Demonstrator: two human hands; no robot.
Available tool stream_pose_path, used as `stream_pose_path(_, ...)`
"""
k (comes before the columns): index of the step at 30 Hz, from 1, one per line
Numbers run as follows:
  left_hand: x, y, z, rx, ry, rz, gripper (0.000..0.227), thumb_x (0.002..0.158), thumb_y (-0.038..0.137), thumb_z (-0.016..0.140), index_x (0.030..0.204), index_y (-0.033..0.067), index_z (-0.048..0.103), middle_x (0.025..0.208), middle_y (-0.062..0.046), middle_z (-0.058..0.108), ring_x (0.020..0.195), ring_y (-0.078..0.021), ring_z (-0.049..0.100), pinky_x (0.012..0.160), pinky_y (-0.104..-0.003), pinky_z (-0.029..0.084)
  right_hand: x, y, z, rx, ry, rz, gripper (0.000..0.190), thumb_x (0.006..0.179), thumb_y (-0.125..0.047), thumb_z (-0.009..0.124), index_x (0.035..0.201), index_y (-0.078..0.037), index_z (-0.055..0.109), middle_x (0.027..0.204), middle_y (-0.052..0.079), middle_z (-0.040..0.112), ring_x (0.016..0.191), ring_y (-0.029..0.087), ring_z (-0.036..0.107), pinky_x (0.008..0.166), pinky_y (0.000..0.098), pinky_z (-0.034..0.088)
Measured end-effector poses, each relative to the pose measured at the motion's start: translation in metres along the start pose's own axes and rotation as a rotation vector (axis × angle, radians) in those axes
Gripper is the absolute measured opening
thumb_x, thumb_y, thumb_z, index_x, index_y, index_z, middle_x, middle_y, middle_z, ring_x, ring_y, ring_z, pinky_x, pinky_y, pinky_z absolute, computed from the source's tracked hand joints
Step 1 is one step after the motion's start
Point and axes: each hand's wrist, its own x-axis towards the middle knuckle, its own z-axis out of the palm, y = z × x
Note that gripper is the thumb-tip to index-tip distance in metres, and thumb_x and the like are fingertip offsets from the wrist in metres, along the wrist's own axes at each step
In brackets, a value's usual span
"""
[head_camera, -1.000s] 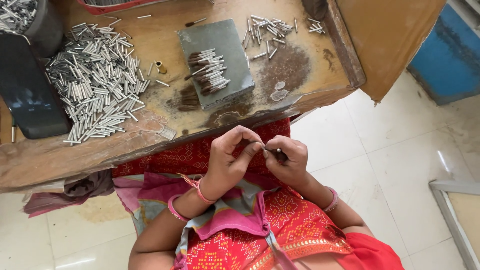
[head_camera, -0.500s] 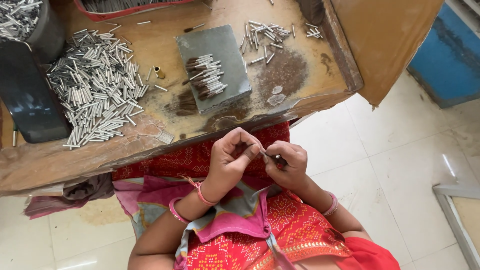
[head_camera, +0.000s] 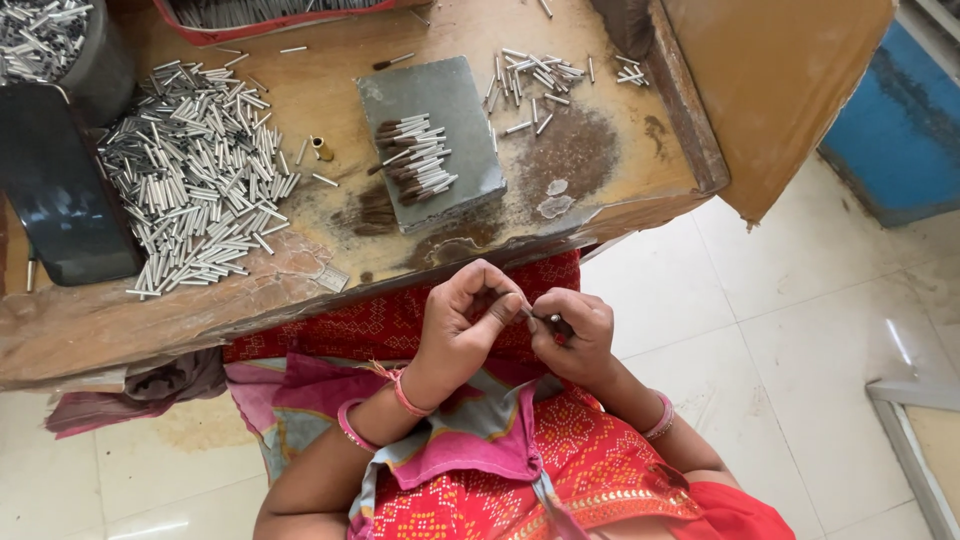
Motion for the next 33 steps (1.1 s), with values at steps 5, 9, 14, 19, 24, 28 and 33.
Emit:
stream_pose_path(5, 0.003, -0.003, 0.000, -0.007, -0.003, 0.006, 0.006, 0.099, -0.001, 0.067, 0.101, 0.0020, 0.062, 0.089, 0.000, 0.066, 0.085, -0.0053, 0.061, 0.078, -0.022, 0.053, -0.003, 0.006, 0.002, -0.004, 0.001, 0.042, 0.015, 0.080, 0.004, 0.070, 0.088, -0.004, 0.061, 0.069, 0.003, 0.059, 0.053, 0.011, 0.053, 0.052, 0.0266, 0.043)
stream_pose_path(9, 0.005, -0.010, 0.001, -0.121, -0.017, -0.053, 0.012, 0.098, -0.002, 0.067, 0.107, 0.0015, 0.061, 0.093, 0.001, 0.063, 0.087, -0.0051, 0.059, 0.079, -0.022, 0.051, -0.004, 0.010, 0.003, 0.014, 0.004, 0.079, 0.014, 0.081, 0.004, 0.070, 0.088, -0.005, 0.062, 0.068, 0.001, 0.058, 0.052, 0.009, 0.052, 0.051, 0.0259, 0.042)
stream_pose_path(14, 0.008, -0.023, 0.001, -0.142, -0.056, -0.056, 0.008, 0.100, -0.002, 0.065, 0.107, 0.0003, 0.061, 0.094, -0.001, 0.063, 0.085, -0.0067, 0.062, 0.078, -0.022, 0.053, -0.004, 0.015, 0.005, 0.053, 0.001, 0.102, 0.013, 0.081, 0.004, 0.070, 0.089, -0.004, 0.062, 0.068, 0.002, 0.057, 0.053, 0.008, 0.051, 0.051, 0.0254, 0.042)
stream_pose_path(19, 0.011, -0.025, 0.001, -0.189, -0.079, -0.092, 0.005, 0.101, -0.001, 0.064, 0.105, 0.0002, 0.061, 0.093, -0.001, 0.063, 0.083, -0.0079, 0.064, 0.078, -0.023, 0.053, -0.008, 0.024, 0.005, 0.086, -0.016, 0.161, 0.011, 0.081, 0.003, 0.069, 0.087, -0.004, 0.063, 0.066, 0.001, 0.055, 0.052, 0.007, 0.049, 0.050, 0.0255, 0.039)
stream_pose_path(24, 0.014, -0.029, 0.003, -0.063, -0.060, -0.050, 0.005, 0.099, 0.000, 0.068, 0.101, 0.0012, 0.063, 0.094, 0.000, 0.063, 0.087, -0.0065, 0.060, 0.080, -0.023, 0.051, -0.007, 0.028, 0.003, 0.113, -0.038, 0.173, 0.010, 0.083, 0.002, 0.070, 0.089, -0.004, 0.064, 0.066, 0.000, 0.057, 0.052, 0.006, 0.050, 0.049, 0.0250, 0.040)
stream_pose_path(28, 0.017, -0.029, 0.006, -0.004, -0.066, -0.039, 0.006, 0.098, 0.001, 0.069, 0.100, 0.0020, 0.064, 0.094, 0.001, 0.064, 0.089, -0.0063, 0.059, 0.083, -0.023, 0.051, -0.012, 0.033, 0.002, 0.139, -0.040, 0.202, 0.007, 0.085, 0.001, 0.069, 0.089, -0.004, 0.066, 0.067, 0.000, 0.060, 0.052, 0.005, 0.051, 0.049, 0.0245, 0.041)
stream_pose_path(33, 0.018, -0.031, 0.010, 0.003, -0.068, -0.077, 0.006, 0.097, 0.003, 0.069, 0.099, 0.0031, 0.063, 0.094, 0.002, 0.063, 0.088, -0.0064, 0.059, 0.082, -0.022, 0.051, -0.016, 0.039, -0.001, 0.138, -0.044, 0.208, 0.006, 0.085, -0.002, 0.069, 0.090, -0.003, 0.066, 0.066, 0.001, 0.059, 0.053, 0.006, 0.051, 0.050, 0.0245, 0.042)
